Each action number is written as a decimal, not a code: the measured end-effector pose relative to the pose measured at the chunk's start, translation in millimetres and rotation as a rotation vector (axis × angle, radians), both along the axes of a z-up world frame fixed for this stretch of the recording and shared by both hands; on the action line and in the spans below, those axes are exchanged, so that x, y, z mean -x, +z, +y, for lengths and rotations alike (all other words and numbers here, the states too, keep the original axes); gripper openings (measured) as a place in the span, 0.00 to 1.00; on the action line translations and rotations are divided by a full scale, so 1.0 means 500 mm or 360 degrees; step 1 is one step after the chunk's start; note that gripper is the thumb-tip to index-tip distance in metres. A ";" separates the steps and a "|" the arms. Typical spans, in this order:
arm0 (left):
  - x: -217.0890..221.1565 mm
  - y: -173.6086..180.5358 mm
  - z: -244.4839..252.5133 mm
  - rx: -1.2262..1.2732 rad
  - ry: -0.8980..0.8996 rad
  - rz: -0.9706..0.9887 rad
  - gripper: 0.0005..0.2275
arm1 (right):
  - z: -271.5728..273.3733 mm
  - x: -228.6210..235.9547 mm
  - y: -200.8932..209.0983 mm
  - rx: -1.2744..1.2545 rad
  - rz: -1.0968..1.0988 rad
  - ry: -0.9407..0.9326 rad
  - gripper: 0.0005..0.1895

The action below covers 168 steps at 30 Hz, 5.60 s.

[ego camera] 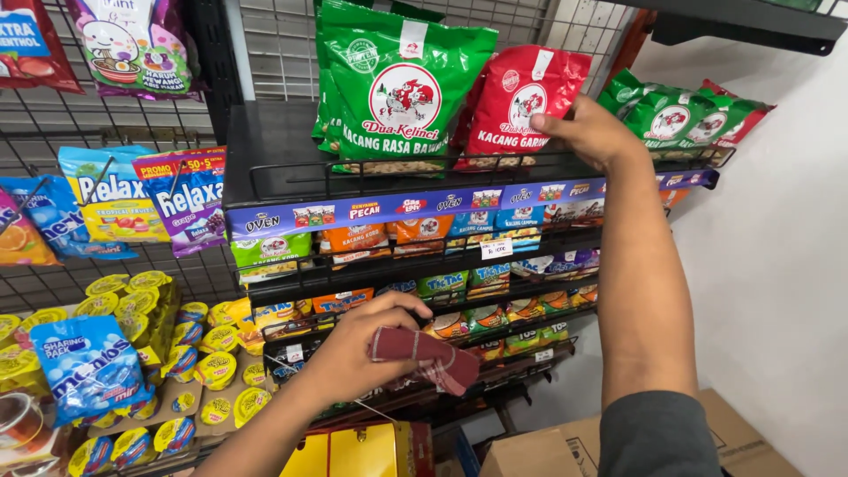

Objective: Organize and restock snacks and goods on grocery store shelves.

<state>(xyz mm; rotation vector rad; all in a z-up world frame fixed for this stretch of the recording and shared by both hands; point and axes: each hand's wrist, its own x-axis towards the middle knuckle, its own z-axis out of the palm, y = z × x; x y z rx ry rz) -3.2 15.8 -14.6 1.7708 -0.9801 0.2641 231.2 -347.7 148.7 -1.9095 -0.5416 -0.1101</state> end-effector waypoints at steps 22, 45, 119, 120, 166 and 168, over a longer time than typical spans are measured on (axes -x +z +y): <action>-0.003 -0.002 -0.002 -0.0007 -0.0030 -0.0039 0.13 | 0.027 -0.051 -0.003 0.0267 0.0200 -0.0213 0.33; -0.051 -0.051 0.000 -0.0071 0.0060 0.0124 0.13 | -0.253 0.086 0.098 0.1085 -0.1238 -0.0963 0.22; -0.090 -0.068 -0.041 -0.0134 0.0062 0.0379 0.10 | -0.372 -0.073 0.027 0.1425 -0.1526 -0.1509 0.06; -0.088 -0.067 -0.043 -0.0143 0.0085 0.0379 0.10 | -0.352 -0.075 0.033 0.1345 -0.1549 -0.1456 0.07; -0.084 -0.083 -0.051 -0.0183 0.0057 0.0391 0.11 | -0.331 -0.115 0.033 -0.0122 -0.0542 -0.0529 0.24; -0.098 -0.113 -0.036 -0.0086 0.0000 0.0331 0.11 | -0.417 -0.149 0.007 0.0706 -0.1234 -0.1613 0.17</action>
